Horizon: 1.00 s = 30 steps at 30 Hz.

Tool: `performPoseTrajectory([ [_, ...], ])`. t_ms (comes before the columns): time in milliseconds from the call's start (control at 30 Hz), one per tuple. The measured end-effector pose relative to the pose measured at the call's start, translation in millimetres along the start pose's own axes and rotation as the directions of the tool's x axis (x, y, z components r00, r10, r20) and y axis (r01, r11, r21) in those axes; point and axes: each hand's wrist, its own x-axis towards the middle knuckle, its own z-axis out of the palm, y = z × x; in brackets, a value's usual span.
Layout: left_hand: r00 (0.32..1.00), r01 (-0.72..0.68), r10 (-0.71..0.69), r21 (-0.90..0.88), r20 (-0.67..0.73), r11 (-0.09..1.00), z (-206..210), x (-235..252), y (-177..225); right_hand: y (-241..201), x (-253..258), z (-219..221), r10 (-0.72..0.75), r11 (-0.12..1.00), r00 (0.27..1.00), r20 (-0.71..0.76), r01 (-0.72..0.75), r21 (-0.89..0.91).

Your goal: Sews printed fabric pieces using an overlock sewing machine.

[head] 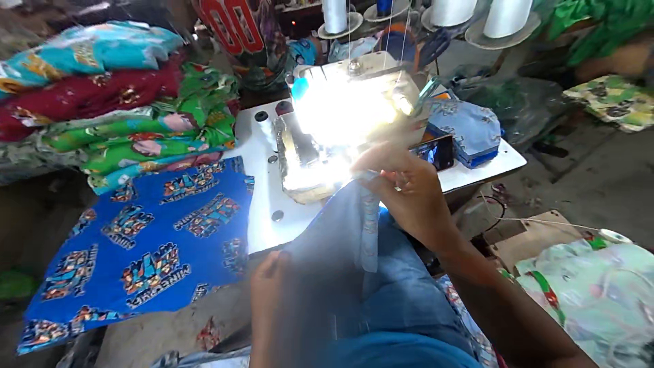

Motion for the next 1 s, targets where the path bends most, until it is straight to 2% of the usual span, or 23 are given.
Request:
performPoseTrajectory([
  [167,0.992,-0.126,0.128,0.104,-0.015,0.987,-1,2,1,3,-3,1,0.025,1.000,0.999,0.028,-0.025,-0.005],
  [367,0.961,-0.266,0.276,0.232,-0.010,0.935,3,7,17,15,-7,-19,0.056,0.988,0.996,0.067,-0.046,-0.148],
  [500,0.947,-0.308,0.322,0.283,-0.004,0.908,6,11,30,30,-2,-35,-0.010,0.985,0.999,0.030,0.015,-0.169],
  [767,0.971,-0.234,0.239,0.173,-0.006,0.957,12,16,32,38,-1,-41,-0.005,0.984,1.000,-0.024,0.001,-0.180],
  [1000,0.972,-0.235,0.235,0.145,0.019,0.961,10,17,32,37,1,-37,-0.015,0.989,1.000,-0.024,0.011,-0.149],
])
